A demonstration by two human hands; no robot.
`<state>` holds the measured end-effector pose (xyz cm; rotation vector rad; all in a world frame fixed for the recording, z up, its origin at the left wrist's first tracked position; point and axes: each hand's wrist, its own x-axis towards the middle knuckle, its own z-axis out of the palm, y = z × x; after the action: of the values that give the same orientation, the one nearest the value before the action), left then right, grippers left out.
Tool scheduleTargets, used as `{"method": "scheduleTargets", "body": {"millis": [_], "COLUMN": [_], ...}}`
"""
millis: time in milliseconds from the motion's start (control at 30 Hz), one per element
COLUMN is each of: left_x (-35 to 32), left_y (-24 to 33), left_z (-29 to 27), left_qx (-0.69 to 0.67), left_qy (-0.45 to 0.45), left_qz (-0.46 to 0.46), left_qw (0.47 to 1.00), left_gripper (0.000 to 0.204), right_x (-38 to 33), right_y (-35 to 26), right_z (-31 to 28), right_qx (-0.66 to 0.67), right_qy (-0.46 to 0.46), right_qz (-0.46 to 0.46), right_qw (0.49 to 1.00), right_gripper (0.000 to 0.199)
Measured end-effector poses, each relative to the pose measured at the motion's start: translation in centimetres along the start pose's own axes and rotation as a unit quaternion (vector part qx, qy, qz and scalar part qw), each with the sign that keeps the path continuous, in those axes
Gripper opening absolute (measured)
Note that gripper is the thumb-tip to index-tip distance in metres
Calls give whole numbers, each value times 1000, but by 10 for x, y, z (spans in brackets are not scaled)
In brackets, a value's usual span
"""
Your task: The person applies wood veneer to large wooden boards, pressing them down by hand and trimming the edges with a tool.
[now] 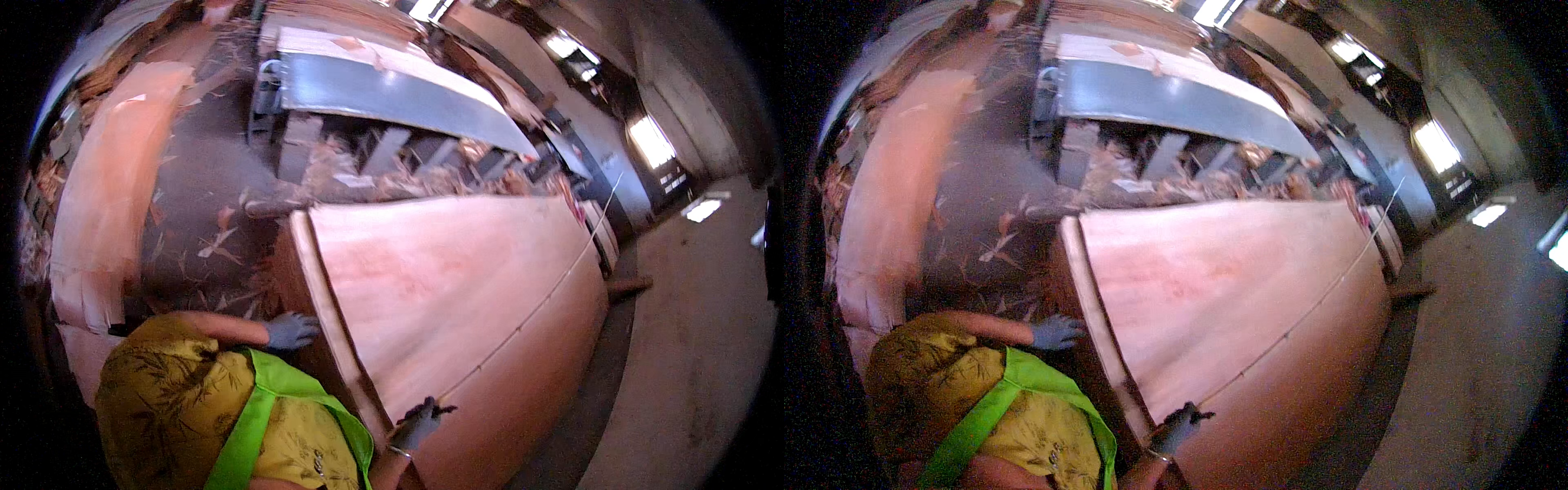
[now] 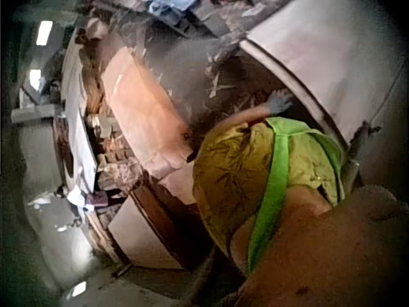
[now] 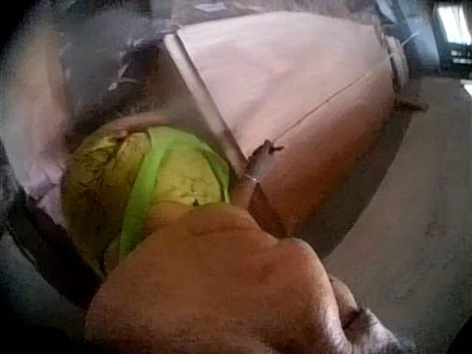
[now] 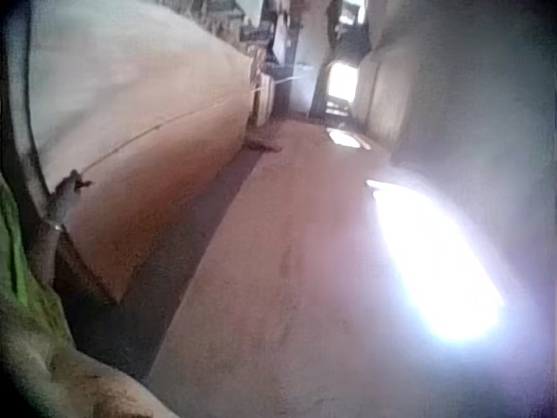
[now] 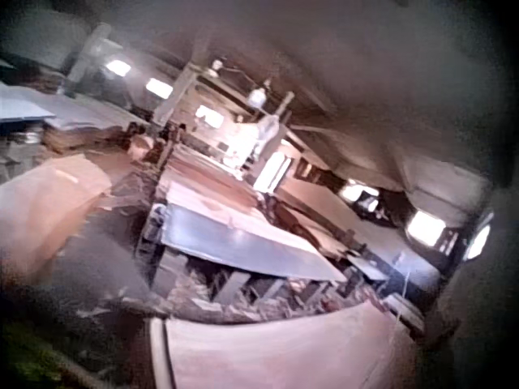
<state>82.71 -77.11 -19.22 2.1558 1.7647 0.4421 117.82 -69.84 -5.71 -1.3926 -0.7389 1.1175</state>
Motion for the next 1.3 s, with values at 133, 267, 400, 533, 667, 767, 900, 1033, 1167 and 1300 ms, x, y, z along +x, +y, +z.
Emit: {"method": "scheduleTargets", "body": {"millis": [133,267,400,533,667,767,900,1033,1167,1300], "left_x": [-109,-202,-246,-267,-252,-214,-159,-150,-166,-193], "left_y": [-114,-178,-248,-303,-383,-447,-538,-598,-663,-764], "left_z": [2,-11,-12,-19,-101,-194,-311,-368,-390,-390], "left_qx": [-49,-184,-165,-185,-274,-199,-197,-146,-380,-195], "left_qy": [33,-85,62,141,154,254,222,255,227,206], "left_qz": [8,-338,-361,-387,-391,-398,-387,-312,-434,-394], "left_qw": [998,919,916,892,865,859,873,904,785,874], "left_gripper": [35,35,35,34,34,34,35,33,31,27], "right_x": [6,6,-14,-31,-36,-28,-8,-13,-49,-92], "right_y": [10,38,57,80,93,103,130,143,127,136], "right_z": [94,178,252,327,426,522,684,852,1017,1147], "right_qx": [-64,-34,-132,-156,-152,-143,-145,-112,5,94], "right_qy": [-19,-65,-34,-65,-100,-141,-179,-274,-309,-357], "right_qz": [34,15,15,-13,-28,-28,-116,-106,-3,93], "right_qw": [997,997,991,986,983,979,966,949,951,925], "right_gripper": [22,23,23,24,26,28,27,31,23,20]}}
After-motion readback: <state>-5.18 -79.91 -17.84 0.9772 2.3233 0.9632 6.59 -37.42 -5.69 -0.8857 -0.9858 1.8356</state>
